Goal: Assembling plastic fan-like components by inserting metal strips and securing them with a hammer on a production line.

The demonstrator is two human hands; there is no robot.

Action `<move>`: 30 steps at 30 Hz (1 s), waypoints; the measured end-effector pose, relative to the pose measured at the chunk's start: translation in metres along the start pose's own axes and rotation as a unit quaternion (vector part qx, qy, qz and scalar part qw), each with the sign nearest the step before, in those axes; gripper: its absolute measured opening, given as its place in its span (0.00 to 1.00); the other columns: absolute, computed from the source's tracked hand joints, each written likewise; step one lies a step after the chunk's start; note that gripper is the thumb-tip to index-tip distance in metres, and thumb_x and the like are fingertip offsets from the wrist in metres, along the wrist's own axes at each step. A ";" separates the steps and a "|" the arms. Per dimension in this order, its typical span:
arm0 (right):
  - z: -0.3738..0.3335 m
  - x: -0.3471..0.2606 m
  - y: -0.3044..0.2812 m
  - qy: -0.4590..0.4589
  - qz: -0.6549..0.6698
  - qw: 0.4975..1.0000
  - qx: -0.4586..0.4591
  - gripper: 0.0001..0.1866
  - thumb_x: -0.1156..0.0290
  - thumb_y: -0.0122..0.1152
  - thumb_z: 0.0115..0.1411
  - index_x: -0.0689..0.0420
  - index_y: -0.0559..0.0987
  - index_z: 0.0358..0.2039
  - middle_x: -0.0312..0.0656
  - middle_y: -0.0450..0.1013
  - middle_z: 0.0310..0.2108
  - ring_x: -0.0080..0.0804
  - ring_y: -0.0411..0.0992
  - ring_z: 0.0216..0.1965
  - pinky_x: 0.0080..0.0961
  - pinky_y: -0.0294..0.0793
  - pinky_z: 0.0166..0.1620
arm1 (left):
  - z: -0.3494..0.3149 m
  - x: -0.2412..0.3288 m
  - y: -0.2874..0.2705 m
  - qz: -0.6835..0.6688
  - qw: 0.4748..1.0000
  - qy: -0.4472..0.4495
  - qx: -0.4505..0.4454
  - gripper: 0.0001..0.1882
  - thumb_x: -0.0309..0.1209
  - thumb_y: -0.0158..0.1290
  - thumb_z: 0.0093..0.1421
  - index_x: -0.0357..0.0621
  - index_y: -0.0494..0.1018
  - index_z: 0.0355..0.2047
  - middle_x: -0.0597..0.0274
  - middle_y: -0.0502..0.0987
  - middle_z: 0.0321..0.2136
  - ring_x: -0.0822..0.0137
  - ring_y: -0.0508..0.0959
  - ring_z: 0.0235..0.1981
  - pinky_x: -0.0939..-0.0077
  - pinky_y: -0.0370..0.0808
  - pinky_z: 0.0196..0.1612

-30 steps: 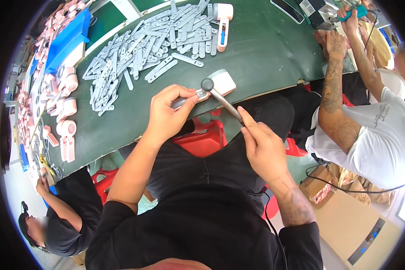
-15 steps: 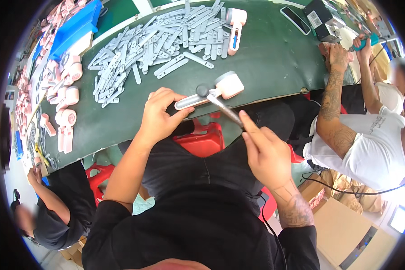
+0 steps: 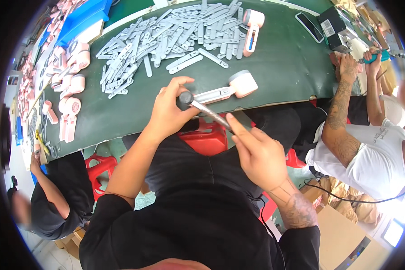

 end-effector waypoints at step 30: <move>0.235 0.211 -0.083 0.063 -0.009 0.995 0.075 0.26 0.67 0.69 0.66 0.51 0.82 0.65 0.49 0.86 0.47 0.42 0.84 0.49 0.34 0.80 0.56 | -0.002 -0.050 -0.222 0.291 0.925 0.099 0.222 0.09 0.28 0.69 0.61 0.42 0.86 0.42 0.54 0.87 0.41 0.52 0.84 0.44 0.57 0.79 0.53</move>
Point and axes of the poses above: each hand's wrist, its own z-axis towards the middle knuckle, its own y-axis out of the palm, x = y × z, the point moved 10 cm from there along z, towards the middle knuckle
